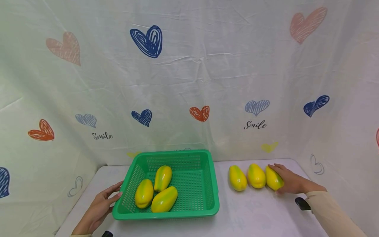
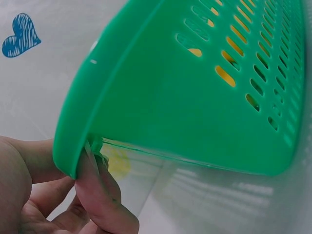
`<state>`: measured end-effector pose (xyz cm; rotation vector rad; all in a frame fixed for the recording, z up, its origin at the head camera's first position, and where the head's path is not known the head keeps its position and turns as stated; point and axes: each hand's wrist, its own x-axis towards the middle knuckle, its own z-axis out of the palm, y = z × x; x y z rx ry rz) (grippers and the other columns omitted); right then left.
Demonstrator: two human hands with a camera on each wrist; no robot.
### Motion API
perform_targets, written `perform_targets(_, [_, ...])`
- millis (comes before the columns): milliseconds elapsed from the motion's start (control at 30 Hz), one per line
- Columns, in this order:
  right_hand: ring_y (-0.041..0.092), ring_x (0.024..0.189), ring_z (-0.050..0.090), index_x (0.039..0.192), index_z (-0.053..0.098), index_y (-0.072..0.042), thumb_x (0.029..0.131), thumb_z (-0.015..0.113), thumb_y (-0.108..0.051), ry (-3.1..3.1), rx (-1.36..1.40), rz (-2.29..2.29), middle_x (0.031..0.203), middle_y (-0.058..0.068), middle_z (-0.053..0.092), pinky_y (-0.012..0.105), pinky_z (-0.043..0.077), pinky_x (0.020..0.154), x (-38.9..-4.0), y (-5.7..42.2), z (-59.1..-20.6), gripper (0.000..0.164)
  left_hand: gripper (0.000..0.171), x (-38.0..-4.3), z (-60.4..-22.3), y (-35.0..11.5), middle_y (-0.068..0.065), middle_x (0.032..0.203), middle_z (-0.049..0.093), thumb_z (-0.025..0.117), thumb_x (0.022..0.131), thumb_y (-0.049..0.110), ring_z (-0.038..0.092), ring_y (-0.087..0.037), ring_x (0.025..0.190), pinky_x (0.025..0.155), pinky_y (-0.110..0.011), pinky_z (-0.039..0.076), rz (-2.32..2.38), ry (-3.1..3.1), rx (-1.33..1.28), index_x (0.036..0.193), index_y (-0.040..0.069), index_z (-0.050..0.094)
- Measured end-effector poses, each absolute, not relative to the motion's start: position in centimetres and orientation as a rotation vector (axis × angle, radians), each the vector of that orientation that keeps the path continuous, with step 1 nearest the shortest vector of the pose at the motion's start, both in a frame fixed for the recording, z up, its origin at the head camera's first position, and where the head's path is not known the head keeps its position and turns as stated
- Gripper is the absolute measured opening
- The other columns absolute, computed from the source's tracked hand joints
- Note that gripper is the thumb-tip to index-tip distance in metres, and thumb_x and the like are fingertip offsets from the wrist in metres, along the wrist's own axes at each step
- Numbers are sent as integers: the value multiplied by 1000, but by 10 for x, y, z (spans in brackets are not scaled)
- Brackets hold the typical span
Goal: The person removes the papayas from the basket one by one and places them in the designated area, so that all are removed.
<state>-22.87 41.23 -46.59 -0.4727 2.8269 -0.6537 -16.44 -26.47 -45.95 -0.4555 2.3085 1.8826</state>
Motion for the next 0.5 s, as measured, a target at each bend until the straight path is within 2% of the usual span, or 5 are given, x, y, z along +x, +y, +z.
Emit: perform_targets(500, [65, 129, 39, 154, 30, 16, 75, 91, -6, 2808, -457, -676, 149, 46, 29, 82, 34, 104, -231, 418, -469, 103, 55, -168, -459, -265, -26, 145, 42, 60, 107, 5, 64, -18, 97, 83, -38, 63, 1871, 2296, -495, 159, -2, 43])
